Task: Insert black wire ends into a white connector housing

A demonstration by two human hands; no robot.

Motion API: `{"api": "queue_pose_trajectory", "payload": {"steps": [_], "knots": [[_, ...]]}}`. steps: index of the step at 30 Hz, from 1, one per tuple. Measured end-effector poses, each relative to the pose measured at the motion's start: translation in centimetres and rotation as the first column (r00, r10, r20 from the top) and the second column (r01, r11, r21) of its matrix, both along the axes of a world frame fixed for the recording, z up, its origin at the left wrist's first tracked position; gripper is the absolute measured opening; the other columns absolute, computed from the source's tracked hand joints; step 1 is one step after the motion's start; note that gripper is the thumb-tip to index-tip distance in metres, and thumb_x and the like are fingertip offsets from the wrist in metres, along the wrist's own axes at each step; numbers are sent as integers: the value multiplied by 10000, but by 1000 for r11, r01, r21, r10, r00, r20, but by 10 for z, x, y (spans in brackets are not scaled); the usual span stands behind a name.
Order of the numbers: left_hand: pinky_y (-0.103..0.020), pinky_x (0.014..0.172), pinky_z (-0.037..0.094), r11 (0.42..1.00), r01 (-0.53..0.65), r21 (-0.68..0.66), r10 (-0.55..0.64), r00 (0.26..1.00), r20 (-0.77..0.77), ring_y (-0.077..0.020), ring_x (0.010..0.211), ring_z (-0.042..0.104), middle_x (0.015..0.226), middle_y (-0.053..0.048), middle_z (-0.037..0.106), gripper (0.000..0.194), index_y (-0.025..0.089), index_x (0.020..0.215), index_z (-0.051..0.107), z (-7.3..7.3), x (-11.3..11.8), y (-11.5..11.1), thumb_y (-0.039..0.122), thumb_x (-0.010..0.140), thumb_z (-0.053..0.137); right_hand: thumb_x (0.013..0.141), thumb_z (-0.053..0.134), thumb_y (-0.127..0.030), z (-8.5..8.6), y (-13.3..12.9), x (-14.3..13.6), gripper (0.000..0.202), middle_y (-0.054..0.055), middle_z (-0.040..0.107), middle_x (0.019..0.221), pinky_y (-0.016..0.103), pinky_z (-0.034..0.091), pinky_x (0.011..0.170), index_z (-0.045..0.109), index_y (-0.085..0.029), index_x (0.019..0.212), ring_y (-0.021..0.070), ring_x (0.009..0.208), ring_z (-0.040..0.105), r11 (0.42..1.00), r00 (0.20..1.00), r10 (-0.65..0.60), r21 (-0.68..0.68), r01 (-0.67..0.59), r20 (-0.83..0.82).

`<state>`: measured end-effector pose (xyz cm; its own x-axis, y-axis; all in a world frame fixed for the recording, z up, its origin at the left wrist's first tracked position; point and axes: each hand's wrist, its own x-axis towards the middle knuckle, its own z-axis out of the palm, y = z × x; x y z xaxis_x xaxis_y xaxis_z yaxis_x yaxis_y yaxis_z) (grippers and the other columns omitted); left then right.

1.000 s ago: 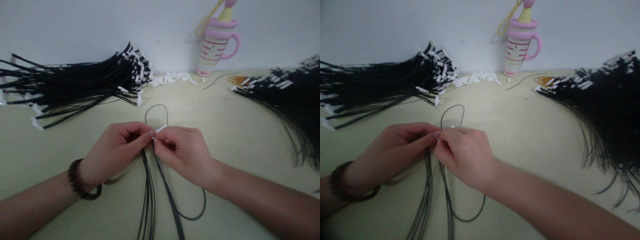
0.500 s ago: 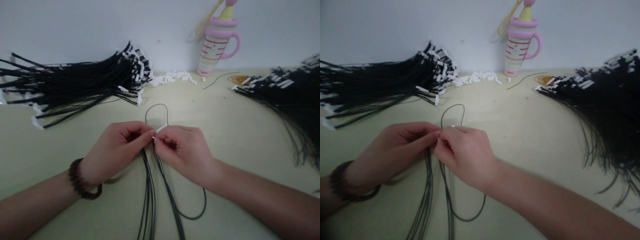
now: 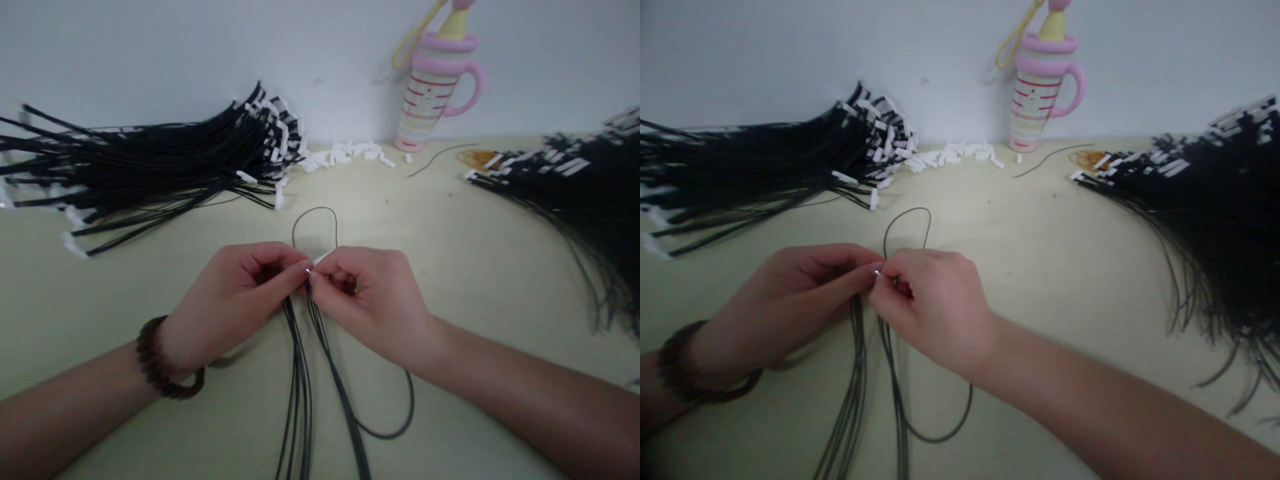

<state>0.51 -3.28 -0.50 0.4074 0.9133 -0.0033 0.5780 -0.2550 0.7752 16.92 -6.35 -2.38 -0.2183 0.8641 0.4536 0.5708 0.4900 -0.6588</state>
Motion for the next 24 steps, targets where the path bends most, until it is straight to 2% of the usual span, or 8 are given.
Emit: {"api": "queue_pose_trajectory", "payload": {"steps": [7,16,24], "knots": [[-186,613,411,1000,-4,0,4,1000,-13,-97,660,554,706,25,669,227,148,883,682,2,1,0,311,800,547,765,550,-160,-1,0,-1,130,-49,514,553,184,290,501,601,-145,646,42,510,439,1000,1000,-2,20,2,4],[-184,600,419,1000,-19,-1,19,1000,5,-112,651,570,682,36,667,195,186,840,689,1,0,0,319,791,554,766,548,-155,-1,1,-1,138,-54,499,550,181,286,501,589,-143,634,36,510,428,1000,1000,11,28,-12,21],[-189,632,414,1000,-1,-10,1,1000,12,-106,682,565,710,25,662,222,148,860,673,0,1,0,315,808,536,787,537,-167,0,1,0,129,-49,512,572,180,291,512,607,-144,681,42,531,438,999,999,42,-5,-42,13]]}}
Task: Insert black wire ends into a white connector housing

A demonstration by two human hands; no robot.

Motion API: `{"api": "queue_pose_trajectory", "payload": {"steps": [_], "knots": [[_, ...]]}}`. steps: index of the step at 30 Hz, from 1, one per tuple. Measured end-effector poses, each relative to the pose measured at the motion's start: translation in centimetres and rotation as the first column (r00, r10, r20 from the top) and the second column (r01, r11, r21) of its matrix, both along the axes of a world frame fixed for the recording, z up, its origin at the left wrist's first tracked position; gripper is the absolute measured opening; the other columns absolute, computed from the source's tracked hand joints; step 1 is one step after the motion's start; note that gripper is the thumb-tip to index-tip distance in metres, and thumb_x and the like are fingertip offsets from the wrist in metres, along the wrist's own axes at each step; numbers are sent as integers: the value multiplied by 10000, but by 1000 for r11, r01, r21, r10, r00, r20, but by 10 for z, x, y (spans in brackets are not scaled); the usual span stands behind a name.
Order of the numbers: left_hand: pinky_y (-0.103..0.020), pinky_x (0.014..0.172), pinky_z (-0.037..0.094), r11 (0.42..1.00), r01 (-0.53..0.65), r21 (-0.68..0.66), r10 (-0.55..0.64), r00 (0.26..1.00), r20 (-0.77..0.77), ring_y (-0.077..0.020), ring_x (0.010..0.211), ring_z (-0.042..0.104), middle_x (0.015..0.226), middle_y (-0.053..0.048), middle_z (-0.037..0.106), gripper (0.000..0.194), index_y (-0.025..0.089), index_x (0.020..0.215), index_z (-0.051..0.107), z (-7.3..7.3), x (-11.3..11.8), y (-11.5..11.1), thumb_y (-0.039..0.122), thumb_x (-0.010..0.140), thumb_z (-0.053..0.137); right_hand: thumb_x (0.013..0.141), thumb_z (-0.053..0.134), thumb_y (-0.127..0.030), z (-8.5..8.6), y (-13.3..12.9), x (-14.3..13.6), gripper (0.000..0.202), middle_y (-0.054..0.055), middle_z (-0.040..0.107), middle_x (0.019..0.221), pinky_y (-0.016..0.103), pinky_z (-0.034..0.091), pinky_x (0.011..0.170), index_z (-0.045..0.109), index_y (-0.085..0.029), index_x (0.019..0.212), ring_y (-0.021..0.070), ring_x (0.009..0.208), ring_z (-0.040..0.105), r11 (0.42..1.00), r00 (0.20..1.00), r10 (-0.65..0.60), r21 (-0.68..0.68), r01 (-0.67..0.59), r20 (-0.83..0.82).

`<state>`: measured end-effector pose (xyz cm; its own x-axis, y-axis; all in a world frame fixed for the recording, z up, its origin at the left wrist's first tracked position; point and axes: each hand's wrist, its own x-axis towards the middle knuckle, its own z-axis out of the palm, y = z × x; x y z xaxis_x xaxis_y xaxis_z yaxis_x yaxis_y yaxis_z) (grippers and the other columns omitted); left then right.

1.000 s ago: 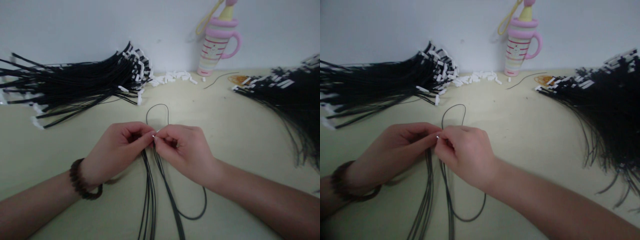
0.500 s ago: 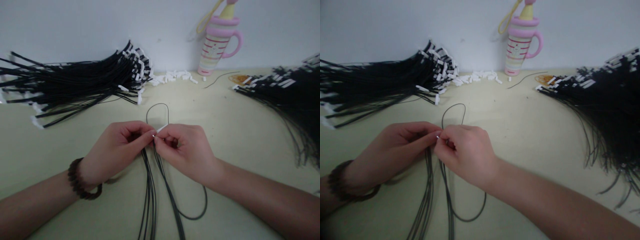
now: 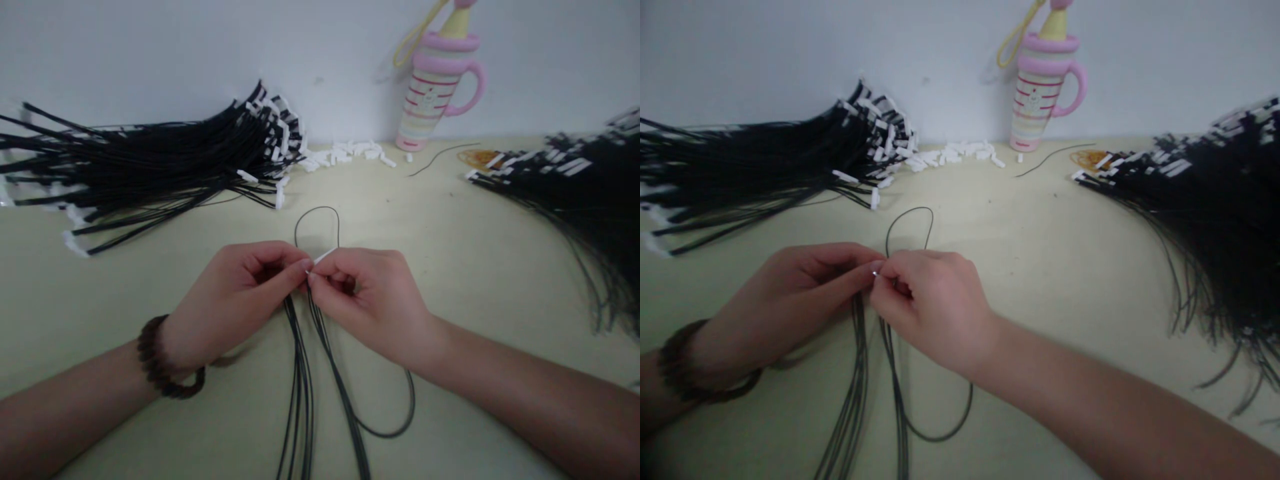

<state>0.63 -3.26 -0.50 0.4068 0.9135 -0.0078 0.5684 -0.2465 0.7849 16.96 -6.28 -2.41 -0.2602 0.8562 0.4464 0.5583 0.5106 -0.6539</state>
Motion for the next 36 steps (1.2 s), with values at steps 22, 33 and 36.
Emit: {"api": "queue_pose_trajectory", "payload": {"steps": [22,33,36], "knots": [[-217,640,419,999,-23,-30,22,1000,-14,-118,678,555,720,1,667,249,143,815,665,6,3,-2,339,807,511,796,531,-187,-1,1,1,140,-44,522,570,190,273,502,603,-153,681,52,522,434,1000,1000,10,-26,-10,5],[-203,641,415,999,-9,-51,10,1000,27,-109,680,548,714,7,654,250,146,797,649,3,2,-1,350,817,504,766,542,-151,1,-1,1,121,-49,489,550,173,293,498,598,-143,660,43,512,420,1000,999,9,-19,-10,-35],[-218,631,425,998,-4,-60,7,998,61,-122,676,557,709,-3,649,257,150,765,636,3,1,-1,360,817,498,775,524,-136,2,-3,2,120,-44,478,544,169,316,500,627,-137,714,48,508,420,1000,995,31,2,-31,-94]]}}
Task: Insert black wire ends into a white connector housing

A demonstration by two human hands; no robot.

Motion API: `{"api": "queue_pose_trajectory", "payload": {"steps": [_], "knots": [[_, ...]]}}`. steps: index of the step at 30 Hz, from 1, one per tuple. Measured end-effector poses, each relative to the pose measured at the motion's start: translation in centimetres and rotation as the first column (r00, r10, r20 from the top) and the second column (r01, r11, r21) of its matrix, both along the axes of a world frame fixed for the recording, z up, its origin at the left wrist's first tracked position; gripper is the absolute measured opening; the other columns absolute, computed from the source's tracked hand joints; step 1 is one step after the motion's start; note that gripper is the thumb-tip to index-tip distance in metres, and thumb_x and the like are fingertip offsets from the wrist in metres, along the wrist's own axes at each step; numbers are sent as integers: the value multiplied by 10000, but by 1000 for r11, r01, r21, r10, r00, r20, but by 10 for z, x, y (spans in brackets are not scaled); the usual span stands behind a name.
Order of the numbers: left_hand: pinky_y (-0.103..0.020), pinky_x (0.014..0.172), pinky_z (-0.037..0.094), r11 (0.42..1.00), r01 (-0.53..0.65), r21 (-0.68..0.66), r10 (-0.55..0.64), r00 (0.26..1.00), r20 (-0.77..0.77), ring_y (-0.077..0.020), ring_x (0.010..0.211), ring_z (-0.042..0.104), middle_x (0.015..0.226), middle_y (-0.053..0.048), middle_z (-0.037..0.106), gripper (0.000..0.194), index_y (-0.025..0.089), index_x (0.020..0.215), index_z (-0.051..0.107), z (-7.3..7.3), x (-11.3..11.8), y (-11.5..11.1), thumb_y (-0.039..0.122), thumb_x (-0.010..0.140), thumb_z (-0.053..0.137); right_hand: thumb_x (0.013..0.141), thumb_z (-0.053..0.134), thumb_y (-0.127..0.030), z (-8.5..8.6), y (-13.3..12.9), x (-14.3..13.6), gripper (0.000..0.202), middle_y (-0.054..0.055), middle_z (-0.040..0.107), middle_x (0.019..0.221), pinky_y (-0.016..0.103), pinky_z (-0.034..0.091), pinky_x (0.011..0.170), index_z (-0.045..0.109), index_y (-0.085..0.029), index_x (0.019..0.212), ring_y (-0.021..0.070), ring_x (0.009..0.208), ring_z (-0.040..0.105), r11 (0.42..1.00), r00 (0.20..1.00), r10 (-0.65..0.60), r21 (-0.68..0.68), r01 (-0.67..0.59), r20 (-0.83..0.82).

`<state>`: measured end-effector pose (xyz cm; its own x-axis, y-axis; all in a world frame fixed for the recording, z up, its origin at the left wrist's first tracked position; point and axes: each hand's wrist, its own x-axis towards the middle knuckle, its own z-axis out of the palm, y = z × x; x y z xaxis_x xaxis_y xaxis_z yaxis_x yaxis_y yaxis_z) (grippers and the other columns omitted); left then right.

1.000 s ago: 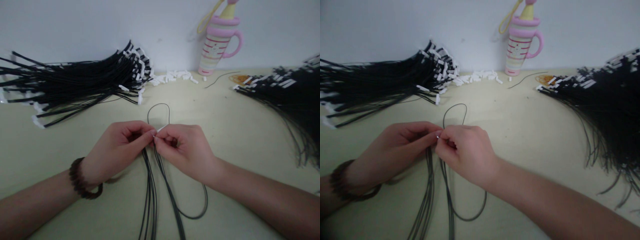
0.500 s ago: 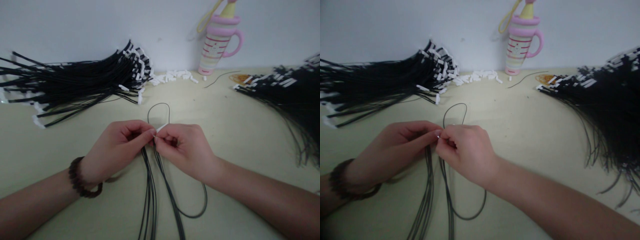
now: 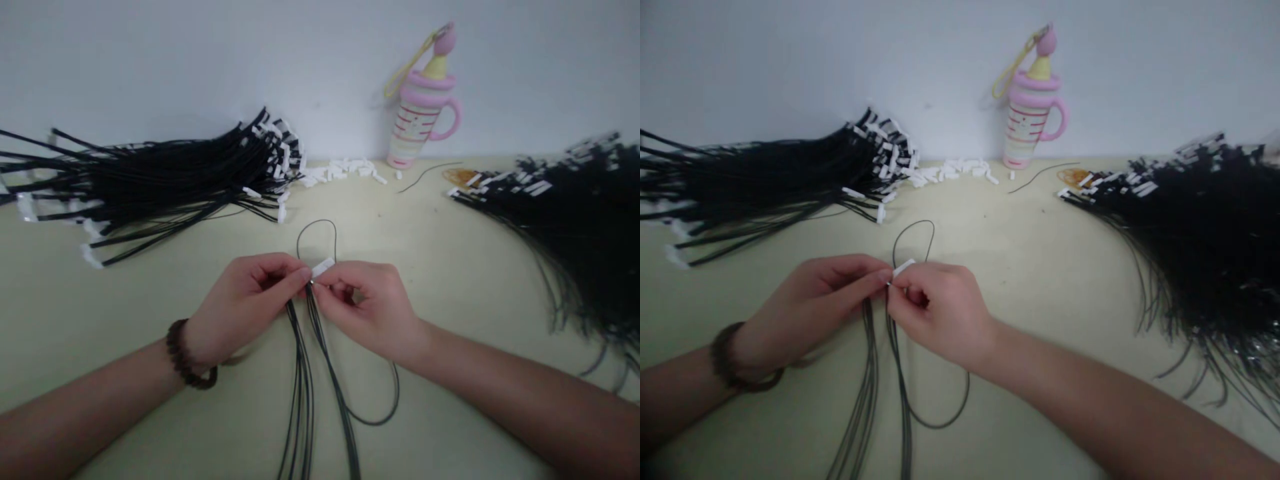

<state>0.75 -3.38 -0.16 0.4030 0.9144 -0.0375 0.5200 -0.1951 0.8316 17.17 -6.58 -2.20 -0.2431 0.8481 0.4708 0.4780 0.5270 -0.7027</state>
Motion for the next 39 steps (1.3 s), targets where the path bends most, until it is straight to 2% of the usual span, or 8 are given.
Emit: {"api": "queue_pose_trajectory", "payload": {"steps": [4,9,18,24,39], "knots": [[-233,631,428,1000,19,17,-19,1000,-7,-137,674,560,695,-13,647,280,160,709,619,5,-1,-1,369,821,472,807,526,-171,1,0,1,139,-22,524,568,174,354,510,653,-127,769,61,524,453,999,997,-33,40,36,-65],[-232,623,429,998,39,46,-39,999,-5,-141,664,565,689,-13,655,277,169,712,624,8,-2,-3,361,823,459,809,529,-166,2,-2,-1,142,-6,575,604,174,391,531,668,-137,798,67,547,498,996,999,-44,78,45,-20],[-225,648,441,995,81,67,-81,997,-4,-145,709,592,738,-19,672,284,156,751,635,3,-1,-3,362,829,455,754,569,-151,1,-5,-6,99,-34,535,535,151,371,502,631,-133,679,48,495,474,981,988,-151,126,149,8],[-211,612,445,994,94,59,-94,996,0,-129,651,585,675,6,660,244,172,726,643,4,0,-1,322,817,473,749,546,-132,-1,-4,-5,137,-38,508,532,173,379,527,586,-154,620,58,516,469,965,988,-145,229,129,58],[-198,589,421,993,120,-1,-120,993,10,-108,637,557,659,28,631,210,180,726,634,0,-1,2,294,824,487,727,563,-89,-2,-4,-6,138,-51,488,536,201,368,548,547,-159,610,55,523,454,965,986,-129,240,102,101]]}}
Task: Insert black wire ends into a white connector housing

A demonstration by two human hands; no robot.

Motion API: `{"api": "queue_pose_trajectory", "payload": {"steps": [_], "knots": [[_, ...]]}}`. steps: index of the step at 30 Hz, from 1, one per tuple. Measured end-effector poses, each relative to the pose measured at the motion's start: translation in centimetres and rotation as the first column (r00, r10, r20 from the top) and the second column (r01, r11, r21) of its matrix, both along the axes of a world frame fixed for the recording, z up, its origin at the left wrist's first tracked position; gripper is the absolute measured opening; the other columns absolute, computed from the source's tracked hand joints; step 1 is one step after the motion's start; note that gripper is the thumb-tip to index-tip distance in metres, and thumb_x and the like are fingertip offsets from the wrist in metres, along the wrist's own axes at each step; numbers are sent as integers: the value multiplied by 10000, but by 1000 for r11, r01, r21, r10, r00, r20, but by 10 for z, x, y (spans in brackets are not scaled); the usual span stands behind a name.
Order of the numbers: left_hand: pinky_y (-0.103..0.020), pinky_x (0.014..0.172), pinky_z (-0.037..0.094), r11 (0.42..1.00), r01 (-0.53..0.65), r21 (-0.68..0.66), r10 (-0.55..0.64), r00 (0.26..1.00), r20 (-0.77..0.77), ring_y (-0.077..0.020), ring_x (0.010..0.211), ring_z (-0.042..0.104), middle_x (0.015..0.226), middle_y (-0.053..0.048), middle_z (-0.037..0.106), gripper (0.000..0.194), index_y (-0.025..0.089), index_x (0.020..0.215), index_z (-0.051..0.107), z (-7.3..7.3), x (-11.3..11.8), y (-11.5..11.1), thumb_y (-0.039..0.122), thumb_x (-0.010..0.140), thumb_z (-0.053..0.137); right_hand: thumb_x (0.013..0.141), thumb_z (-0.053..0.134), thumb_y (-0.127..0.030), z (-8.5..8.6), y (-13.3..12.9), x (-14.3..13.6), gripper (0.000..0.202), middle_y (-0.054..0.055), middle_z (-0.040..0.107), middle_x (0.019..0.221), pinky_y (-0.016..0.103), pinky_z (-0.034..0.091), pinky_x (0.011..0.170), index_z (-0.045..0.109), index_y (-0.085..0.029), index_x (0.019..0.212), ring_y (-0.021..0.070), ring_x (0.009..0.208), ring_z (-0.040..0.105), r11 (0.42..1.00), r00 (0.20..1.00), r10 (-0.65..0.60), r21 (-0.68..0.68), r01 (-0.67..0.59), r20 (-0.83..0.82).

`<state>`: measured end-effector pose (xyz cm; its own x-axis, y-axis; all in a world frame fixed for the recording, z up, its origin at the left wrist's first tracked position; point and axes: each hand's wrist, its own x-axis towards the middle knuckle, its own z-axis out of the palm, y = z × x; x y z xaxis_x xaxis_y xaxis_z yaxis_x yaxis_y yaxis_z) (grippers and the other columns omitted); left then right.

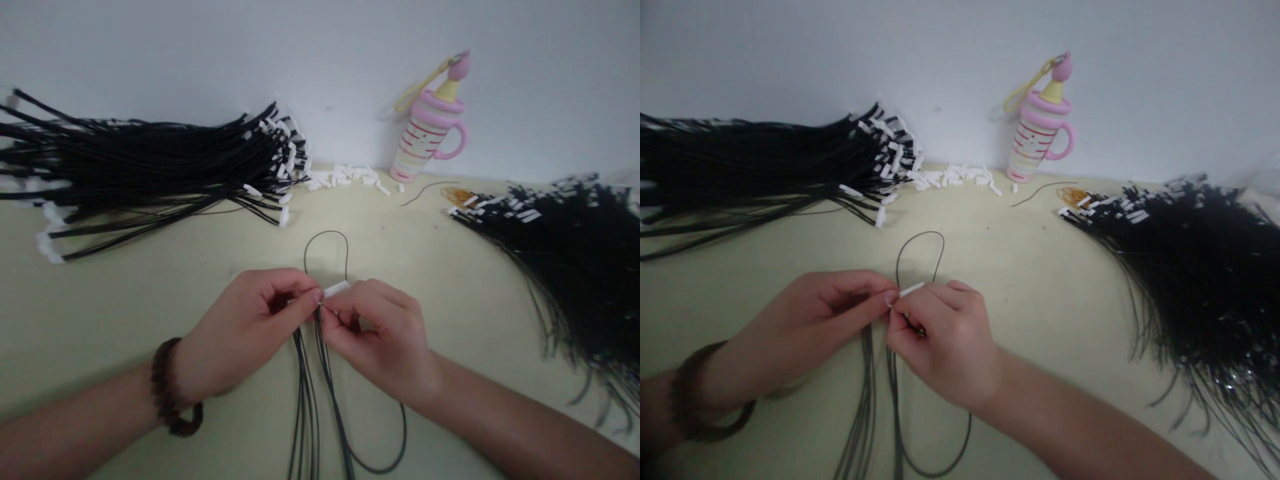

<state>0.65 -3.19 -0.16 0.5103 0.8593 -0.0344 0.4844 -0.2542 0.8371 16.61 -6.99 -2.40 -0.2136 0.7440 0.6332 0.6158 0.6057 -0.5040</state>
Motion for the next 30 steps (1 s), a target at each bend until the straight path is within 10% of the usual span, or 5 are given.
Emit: {"api": "queue_pose_trajectory", "payload": {"steps": [30], "knots": [[-195,586,411,1000,-3,-6,3,1000,-16,-98,629,538,645,34,618,207,172,713,628,-1,-1,0,282,821,490,718,584,-71,-1,1,0,145,-66,447,536,194,339,548,514,-147,617,37,520,414,999,1000,20,25,-20,-5]]}}
